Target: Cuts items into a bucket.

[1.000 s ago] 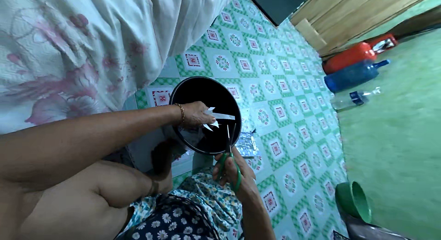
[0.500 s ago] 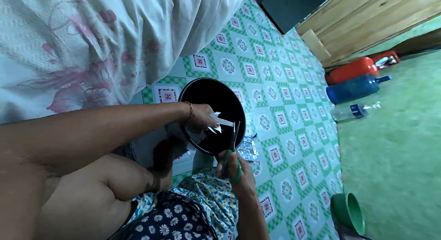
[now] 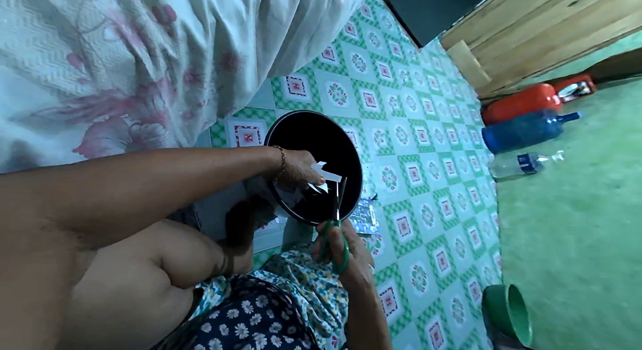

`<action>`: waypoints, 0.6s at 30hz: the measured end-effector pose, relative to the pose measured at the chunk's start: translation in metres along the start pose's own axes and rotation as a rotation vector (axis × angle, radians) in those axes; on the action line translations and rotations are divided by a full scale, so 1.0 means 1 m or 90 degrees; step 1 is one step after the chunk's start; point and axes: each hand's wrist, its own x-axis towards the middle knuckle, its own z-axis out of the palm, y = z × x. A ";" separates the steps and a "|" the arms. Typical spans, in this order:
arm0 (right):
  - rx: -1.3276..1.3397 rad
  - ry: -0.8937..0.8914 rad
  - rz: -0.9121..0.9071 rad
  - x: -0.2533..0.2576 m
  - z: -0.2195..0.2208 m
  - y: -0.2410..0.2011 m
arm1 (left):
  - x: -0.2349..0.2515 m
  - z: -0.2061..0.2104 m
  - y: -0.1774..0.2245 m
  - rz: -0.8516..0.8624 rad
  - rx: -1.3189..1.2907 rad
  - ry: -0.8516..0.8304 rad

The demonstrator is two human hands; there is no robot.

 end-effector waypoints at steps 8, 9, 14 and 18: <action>0.067 0.086 -0.038 0.003 0.009 -0.002 | -0.001 0.006 -0.001 0.022 -0.053 -0.026; 0.063 0.078 -0.036 0.002 0.008 -0.001 | -0.001 0.005 0.000 0.013 -0.066 -0.029; -0.060 -0.025 0.017 -0.005 0.000 -0.001 | -0.001 0.000 -0.002 0.000 -0.122 -0.066; -0.115 -0.026 -0.011 0.000 0.000 -0.003 | -0.004 0.003 0.003 -0.019 -0.113 -0.094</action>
